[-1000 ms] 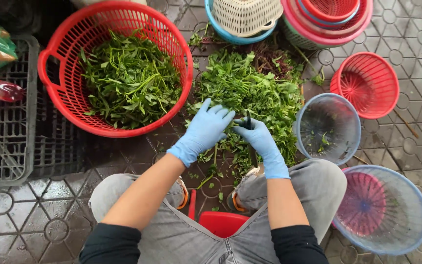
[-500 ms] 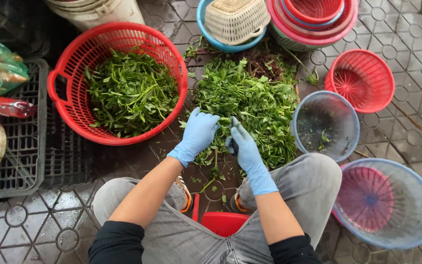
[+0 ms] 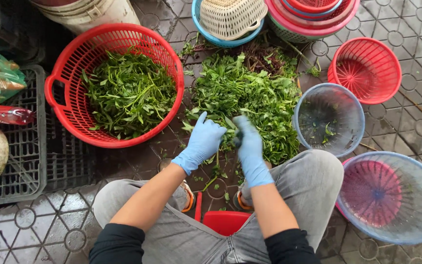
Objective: Sorting and trimming green leafy vegetables by hand and with a knife, placing the cleaned parts into a red basket.
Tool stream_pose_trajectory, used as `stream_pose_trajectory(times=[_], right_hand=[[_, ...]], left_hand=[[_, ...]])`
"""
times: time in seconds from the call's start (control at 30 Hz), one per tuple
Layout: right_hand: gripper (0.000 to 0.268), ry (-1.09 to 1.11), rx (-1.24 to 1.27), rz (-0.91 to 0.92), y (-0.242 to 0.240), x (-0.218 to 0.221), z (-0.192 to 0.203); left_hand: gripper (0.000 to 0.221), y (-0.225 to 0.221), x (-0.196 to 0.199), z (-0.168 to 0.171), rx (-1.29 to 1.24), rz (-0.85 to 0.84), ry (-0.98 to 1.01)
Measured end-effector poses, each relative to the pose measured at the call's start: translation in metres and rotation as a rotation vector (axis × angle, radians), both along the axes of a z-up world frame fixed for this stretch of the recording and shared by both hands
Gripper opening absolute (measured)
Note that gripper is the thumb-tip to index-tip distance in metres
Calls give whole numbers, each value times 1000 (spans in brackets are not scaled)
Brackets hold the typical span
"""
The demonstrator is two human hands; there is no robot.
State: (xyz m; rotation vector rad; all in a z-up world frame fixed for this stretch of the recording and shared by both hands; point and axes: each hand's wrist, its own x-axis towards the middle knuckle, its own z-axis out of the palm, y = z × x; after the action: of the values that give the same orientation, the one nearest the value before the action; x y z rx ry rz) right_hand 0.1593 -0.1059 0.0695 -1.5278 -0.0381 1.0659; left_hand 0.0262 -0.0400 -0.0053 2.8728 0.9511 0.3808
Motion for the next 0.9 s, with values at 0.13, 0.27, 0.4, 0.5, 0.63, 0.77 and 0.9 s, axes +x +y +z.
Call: stream_pose_trajectory(times=[0.13, 0.27, 0.4, 0.5, 0.63, 0.77, 0.9], right_hand=[[36, 171, 68, -170, -11, 53, -83], [63, 210, 105, 28, -4, 40, -68], [54, 359, 144, 301, 7, 4, -26], [34, 270, 108, 362, 11, -8, -58], [22, 300, 274, 309, 0, 20, -52], [21, 344, 312, 57, -4, 52, -113], [28, 297, 237, 68, -6, 38, -102]], left_hand=[[34, 15, -12, 20, -834, 244, -398], [55, 41, -11, 35, -1430, 640, -916], [62, 36, 6, 72, -1700, 689, -1218], [26, 7, 13, 160, -1672, 693, -1286], [16, 35, -5, 110, -1793, 541, -1558], [30, 56, -28, 85, -1975, 150, -1628], [18, 58, -36, 83, -2069, -113, -1750]])
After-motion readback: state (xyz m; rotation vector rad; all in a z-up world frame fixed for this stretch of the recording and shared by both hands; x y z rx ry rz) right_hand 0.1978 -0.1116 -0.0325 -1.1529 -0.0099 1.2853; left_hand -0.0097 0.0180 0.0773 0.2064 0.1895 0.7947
